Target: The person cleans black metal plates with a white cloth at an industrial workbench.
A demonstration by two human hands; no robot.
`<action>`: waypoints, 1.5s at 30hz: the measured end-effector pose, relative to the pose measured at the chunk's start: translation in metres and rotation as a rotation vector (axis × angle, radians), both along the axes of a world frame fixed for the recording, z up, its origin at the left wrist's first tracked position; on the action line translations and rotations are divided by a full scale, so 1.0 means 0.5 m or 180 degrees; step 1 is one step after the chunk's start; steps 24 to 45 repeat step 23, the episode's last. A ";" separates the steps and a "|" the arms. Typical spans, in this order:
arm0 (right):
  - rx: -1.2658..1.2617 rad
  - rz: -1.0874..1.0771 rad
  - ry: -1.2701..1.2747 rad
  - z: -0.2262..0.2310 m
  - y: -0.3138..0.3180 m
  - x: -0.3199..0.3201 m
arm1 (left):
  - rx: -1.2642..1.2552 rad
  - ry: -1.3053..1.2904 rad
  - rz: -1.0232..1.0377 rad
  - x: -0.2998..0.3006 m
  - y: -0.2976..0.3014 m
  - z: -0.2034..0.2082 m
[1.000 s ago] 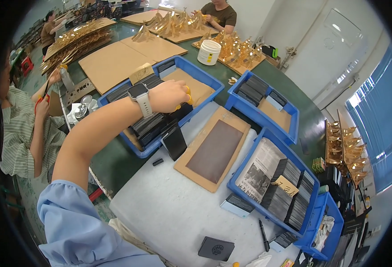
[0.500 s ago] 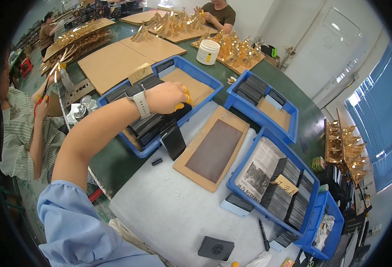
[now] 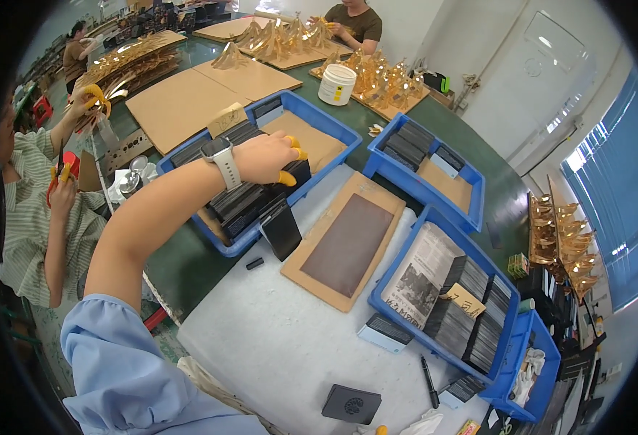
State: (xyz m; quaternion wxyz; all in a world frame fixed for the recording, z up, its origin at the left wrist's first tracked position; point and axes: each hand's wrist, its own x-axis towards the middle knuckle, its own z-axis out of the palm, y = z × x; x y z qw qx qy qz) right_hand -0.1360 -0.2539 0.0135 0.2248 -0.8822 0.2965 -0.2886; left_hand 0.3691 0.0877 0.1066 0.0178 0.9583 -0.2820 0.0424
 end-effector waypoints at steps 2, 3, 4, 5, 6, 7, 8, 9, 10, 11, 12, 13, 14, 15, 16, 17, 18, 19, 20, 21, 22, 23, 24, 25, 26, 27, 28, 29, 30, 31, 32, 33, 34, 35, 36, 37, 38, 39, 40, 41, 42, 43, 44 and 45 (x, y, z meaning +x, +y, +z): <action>-0.0052 0.0188 -0.0175 -0.007 -0.007 -0.004 | -0.0105 0.0160 0.0082 0.003 0.001 0.003; -0.0053 0.0182 -0.0173 -0.007 -0.005 -0.004 | -0.0106 0.0162 0.0076 0.006 0.003 0.003; -0.0139 0.0112 -0.0136 -0.007 -0.003 -0.004 | -0.0168 0.0126 0.0071 0.009 0.008 0.002; -0.0219 0.0050 -0.0099 -0.007 0.000 -0.004 | -0.0225 0.0089 0.0074 0.011 0.015 0.002; -0.0214 0.0052 -0.0097 -0.007 0.000 -0.004 | -0.0219 0.0091 0.0075 0.015 0.020 -0.002; -0.0163 0.0069 -0.0091 -0.006 -0.001 -0.005 | -0.0177 0.0060 0.0075 0.020 0.025 -0.009; -0.0119 0.0076 -0.0085 -0.006 -0.002 -0.006 | -0.0140 0.0030 0.0063 0.021 0.023 -0.010; -0.0074 0.0084 -0.0080 -0.006 -0.002 -0.007 | -0.0139 0.0032 0.0055 0.022 0.022 -0.010; -0.0030 0.0092 -0.0076 -0.006 -0.003 -0.007 | -0.0166 0.0119 0.0141 0.021 0.020 -0.008; 0.0018 0.0109 -0.0069 -0.006 -0.004 -0.008 | -0.0191 0.0208 0.0236 0.018 0.020 -0.005; 0.0065 0.0126 -0.0064 -0.006 -0.005 -0.008 | -0.0187 0.0210 0.0238 0.020 0.022 -0.006; 0.0112 0.0144 -0.0060 -0.006 -0.006 -0.008 | -0.0080 0.0183 0.0249 0.025 0.024 -0.008; 0.0155 0.0154 -0.0055 -0.006 -0.006 -0.008 | 0.0024 0.0158 0.0252 0.026 0.022 -0.007; 0.0155 0.0149 -0.0054 -0.005 -0.005 -0.007 | 0.0024 0.0159 0.0247 0.024 0.020 -0.007; 0.0126 0.0185 -0.0088 -0.004 -0.004 -0.004 | -0.0145 0.0175 0.0195 0.020 0.016 -0.006; 0.0098 0.0224 -0.0124 -0.003 -0.004 -0.003 | -0.0312 0.0190 0.0147 0.017 0.013 -0.004; 0.0092 0.0226 -0.0125 -0.005 -0.062 0.010 | -0.0318 0.0188 0.0148 0.018 0.012 -0.002; -0.2247 0.2062 -0.0608 -0.009 -0.171 0.033 | -0.0169 0.0187 0.0108 0.020 0.011 0.001; -0.4616 0.3855 -0.1060 -0.017 -0.234 0.042 | -0.0021 0.0184 0.0054 0.023 0.006 0.003; -0.4617 0.3856 -0.1061 -0.029 -0.242 0.038 | -0.0021 0.0184 0.0056 0.023 0.004 0.002; -0.4424 0.3960 -0.1049 -0.041 -0.249 0.033 | -0.0168 0.0310 -0.0124 0.024 0.002 0.002; -0.4226 0.4065 -0.1038 -0.045 -0.252 0.031 | -0.0313 0.0438 -0.0300 0.025 0.000 0.000; -0.4226 0.4065 -0.1038 -0.045 -0.252 0.031 | -0.0313 0.0438 -0.0300 0.025 0.000 0.000; -0.4226 0.4065 -0.1038 -0.045 -0.252 0.031 | -0.0313 0.0438 -0.0300 0.025 0.000 0.000; -0.4226 0.4065 -0.1038 -0.045 -0.252 0.031 | -0.0313 0.0438 -0.0300 0.025 0.000 0.000; -0.4226 0.4065 -0.1038 -0.045 -0.252 0.031 | -0.0313 0.0438 -0.0300 0.025 0.000 0.000; -0.4226 0.4065 -0.1038 -0.045 -0.252 0.031 | -0.0313 0.0438 -0.0300 0.025 0.000 0.000; -0.4226 0.4065 -0.1038 -0.045 -0.252 0.031 | -0.0313 0.0438 -0.0300 0.025 0.000 0.000; -0.4226 0.4065 -0.1038 -0.045 -0.252 0.031 | -0.0313 0.0438 -0.0300 0.025 0.000 0.000; -0.4226 0.4065 -0.1038 -0.045 -0.252 0.031 | -0.0313 0.0438 -0.0300 0.025 0.000 0.000; -0.4226 0.4065 -0.1038 -0.045 -0.252 0.031 | -0.0313 0.0438 -0.0300 0.025 0.000 0.000; -0.4226 0.4065 -0.1038 -0.045 -0.252 0.031 | -0.0313 0.0438 -0.0300 0.025 0.000 0.000; -0.4226 0.4065 -0.1038 -0.045 -0.252 0.031 | -0.0313 0.0438 -0.0300 0.025 0.000 0.000; -0.4226 0.4065 -0.1038 -0.045 -0.252 0.031 | -0.0313 0.0438 -0.0300 0.025 0.000 0.000; -0.4226 0.4065 -0.1038 -0.045 -0.252 0.031 | -0.0313 0.0438 -0.0300 0.025 0.000 0.000; -0.4226 0.4065 -0.1038 -0.045 -0.252 0.031 | -0.0313 0.0438 -0.0300 0.025 0.000 0.000; -0.4226 0.4065 -0.1038 -0.045 -0.252 0.031 | -0.0313 0.0438 -0.0300 0.025 0.000 0.000; -0.4226 0.4065 -0.1038 -0.045 -0.252 0.031 | -0.0313 0.0438 -0.0300 0.025 0.000 0.000; -0.4226 0.4065 -0.1038 -0.045 -0.252 0.031 | -0.0313 0.0438 -0.0300 0.025 0.000 0.000; -0.4226 0.4065 -0.1038 -0.045 -0.252 0.031 | -0.0313 0.0438 -0.0300 0.025 0.000 0.000; -0.4226 0.4065 -0.1038 -0.045 -0.252 0.031 | -0.0313 0.0438 -0.0300 0.025 0.000 0.000; -0.4226 0.4065 -0.1038 -0.045 -0.252 0.031 | -0.0313 0.0438 -0.0300 0.025 0.000 0.000; -0.4226 0.4065 -0.1038 -0.045 -0.252 0.031 | -0.0313 0.0438 -0.0300 0.025 0.000 0.000; -0.4226 0.4065 -0.1038 -0.045 -0.252 0.031 | -0.0313 0.0438 -0.0300 0.025 0.000 0.000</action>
